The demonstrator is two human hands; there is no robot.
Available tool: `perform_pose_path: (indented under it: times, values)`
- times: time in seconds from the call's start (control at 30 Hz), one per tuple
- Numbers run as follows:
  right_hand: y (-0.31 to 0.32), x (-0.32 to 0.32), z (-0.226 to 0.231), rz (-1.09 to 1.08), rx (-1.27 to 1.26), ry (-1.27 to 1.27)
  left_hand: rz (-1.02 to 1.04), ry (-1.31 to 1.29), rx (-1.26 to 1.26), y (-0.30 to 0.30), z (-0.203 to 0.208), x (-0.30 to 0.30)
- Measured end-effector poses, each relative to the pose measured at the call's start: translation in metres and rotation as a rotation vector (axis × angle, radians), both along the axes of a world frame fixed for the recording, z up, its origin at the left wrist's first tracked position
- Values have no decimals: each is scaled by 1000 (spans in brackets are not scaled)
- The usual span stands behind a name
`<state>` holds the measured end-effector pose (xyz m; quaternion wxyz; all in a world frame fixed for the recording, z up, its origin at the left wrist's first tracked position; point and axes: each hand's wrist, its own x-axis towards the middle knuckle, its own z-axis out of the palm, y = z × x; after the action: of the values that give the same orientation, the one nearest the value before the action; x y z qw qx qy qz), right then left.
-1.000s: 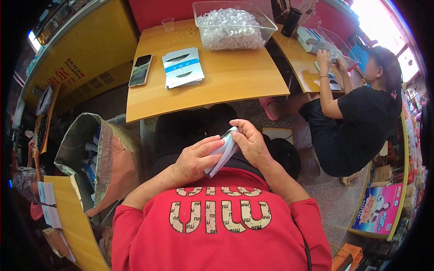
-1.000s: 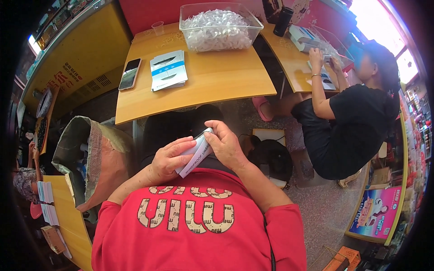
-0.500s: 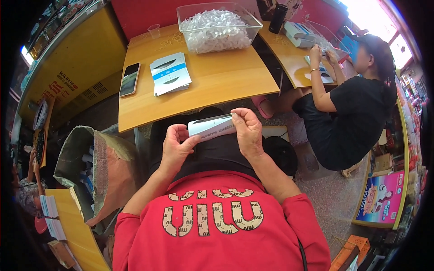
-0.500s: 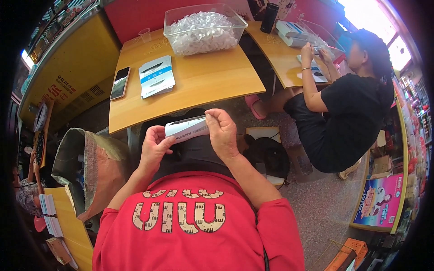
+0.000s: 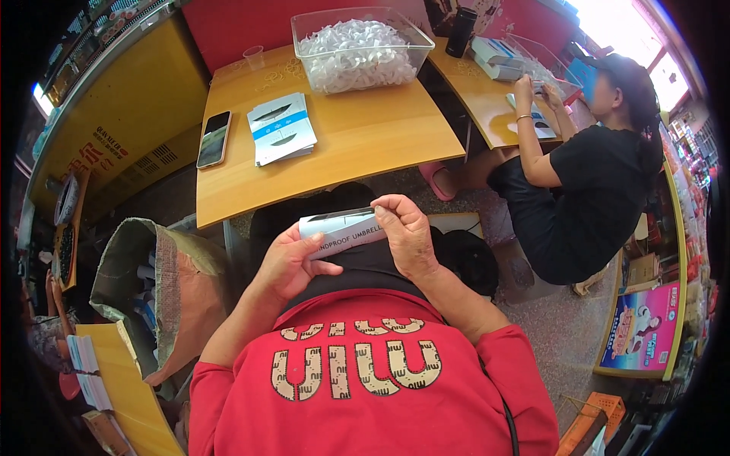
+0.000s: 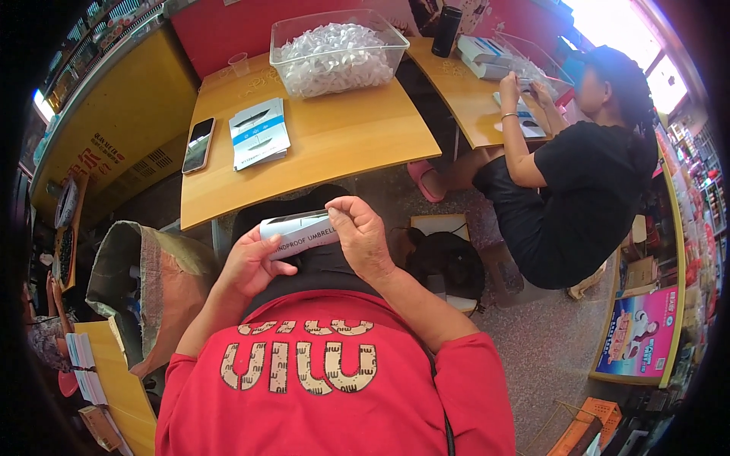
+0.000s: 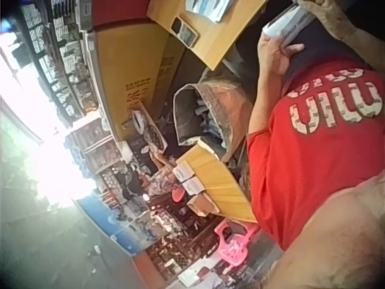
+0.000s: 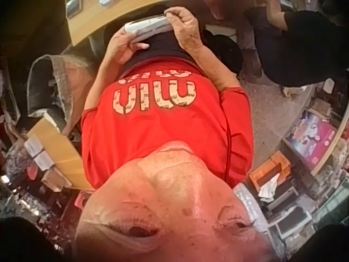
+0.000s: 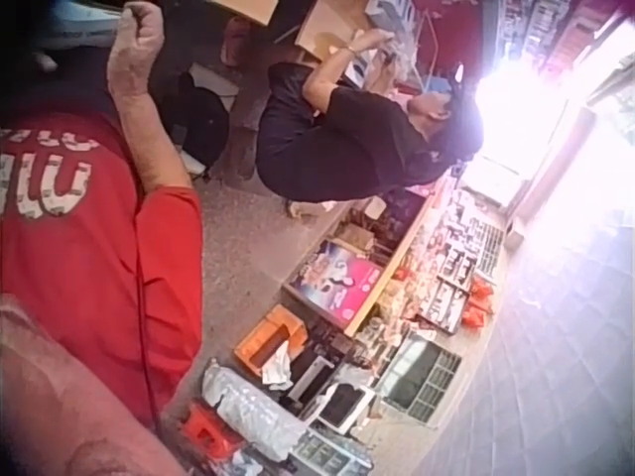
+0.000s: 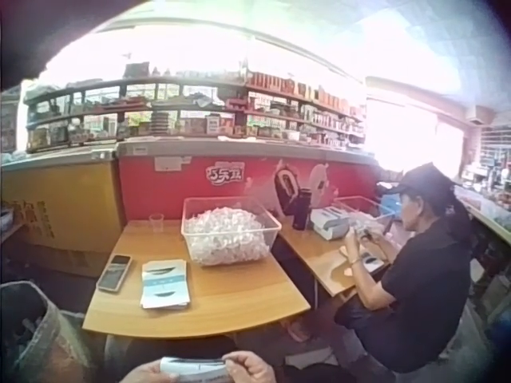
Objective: The person picks up a paper sleeve from a stack, peels off an adhesive backing, and folds the sleeve around a small umbrella. After securing the sleeve, they place the packaged item into a large bag and repeat the process.
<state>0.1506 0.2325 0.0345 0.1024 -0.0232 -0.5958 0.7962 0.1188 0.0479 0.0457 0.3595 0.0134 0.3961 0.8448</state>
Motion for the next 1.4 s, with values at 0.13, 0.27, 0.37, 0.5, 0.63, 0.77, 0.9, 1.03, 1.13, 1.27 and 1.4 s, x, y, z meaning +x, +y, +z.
perform_pose_path:
  times: [0.13, 0.27, 0.37, 0.5, 0.63, 0.77, 0.9, 1.03, 1.13, 1.27, 1.4]
  values:
    - [7, 1, -4, 86, -15, -31, 20, 23, -34, 4, -1, 3]
    - [13, 6, 12, 253, -24, -24, 82, 80, -72, 0, 2, 4]
    - [13, 5, 10, 280, 219, 1, 69, 96, -79, -1, 5, 7]
    - [20, 7, 9, 268, 107, 11, -3, 50, 28, 5, 13, 7]
    - [22, 7, 11, 282, 32, -20, -47, 48, -71, -2, 11, 5]
    - [22, 8, 8, 266, 53, 1, -101, 43, -10, -6, 9, 2]
    - [19, 12, 6, 205, 1, 21, -168, 114, -64, -6, 3, 3]
    - [14, 5, 0, 187, -69, -29, -184, 315, -239, -11, 6, 11]
    - [11, 5, 1, 221, -116, -51, -173, 322, -268, -14, -1, 18]
    - [17, 8, 5, 194, -115, -90, -209, 222, -124, -10, 0, 20]
    - [22, 8, 5, 164, -93, -106, -252, 98, 93, -12, 7, 19]
